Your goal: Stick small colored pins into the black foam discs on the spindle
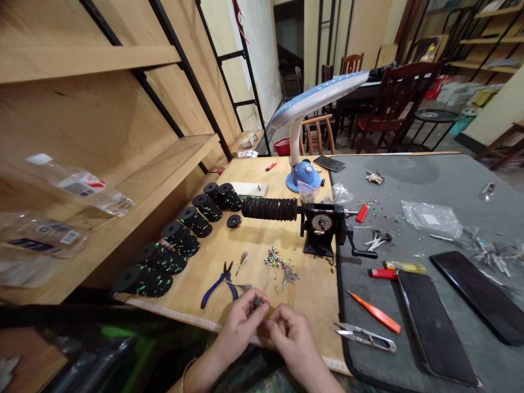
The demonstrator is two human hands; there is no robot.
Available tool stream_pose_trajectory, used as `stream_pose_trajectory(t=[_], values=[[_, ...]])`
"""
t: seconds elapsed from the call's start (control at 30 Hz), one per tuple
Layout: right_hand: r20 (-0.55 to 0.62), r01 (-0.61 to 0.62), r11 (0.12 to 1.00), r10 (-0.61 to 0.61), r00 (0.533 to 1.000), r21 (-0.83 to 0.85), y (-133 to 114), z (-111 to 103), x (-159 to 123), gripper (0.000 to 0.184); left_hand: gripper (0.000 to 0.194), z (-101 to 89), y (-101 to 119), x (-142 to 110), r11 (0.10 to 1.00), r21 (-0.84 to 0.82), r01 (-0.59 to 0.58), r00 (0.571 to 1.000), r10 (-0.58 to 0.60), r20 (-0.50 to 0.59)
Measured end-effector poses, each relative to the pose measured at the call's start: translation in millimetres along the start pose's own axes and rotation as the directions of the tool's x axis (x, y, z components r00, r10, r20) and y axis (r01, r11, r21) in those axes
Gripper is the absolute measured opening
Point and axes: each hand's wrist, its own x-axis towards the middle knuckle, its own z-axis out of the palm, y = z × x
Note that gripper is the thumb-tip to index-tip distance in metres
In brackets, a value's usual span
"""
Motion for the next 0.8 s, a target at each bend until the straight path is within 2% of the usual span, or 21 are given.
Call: stream_pose_trajectory(t=[0.13, 0.3, 0.5, 0.63, 0.8], values=[[-0.041, 0.059, 0.998, -0.06, 0.997, -0.019, -1, 1, -3, 0.014, 0.01, 5.0, -1, 2, 0.996, -0.087, 0.003, 0.995, -0.011, -0.096], [-0.048, 0.117, 0.991, -0.121, 0.992, -0.065, 2, 0, -5, 0.012, 0.016, 6.2, -5, 3, 0.988, -0.154, 0.025, 0.994, -0.042, -0.103], [-0.089, 0.087, 0.995, -0.083, 0.993, 0.039, 3, -6, -7, 0.02, 0.02, -15.1, -5, 11, 0.97, -0.239, 0.048, 0.988, -0.082, -0.133], [-0.078, 0.027, 0.985, -0.013, 0.997, 0.173, 1, -8, -9, 0.031, 0.022, -26.3, -4, 11, 0.943, -0.311, 0.115, 0.988, -0.142, -0.066], [-0.024, -0.035, 0.95, 0.044, 0.999, 0.309, 4, -5, -8, 0.045, 0.036, -16.7, -7, 0, 0.932, -0.32, 0.169, 0.985, -0.147, 0.092]])
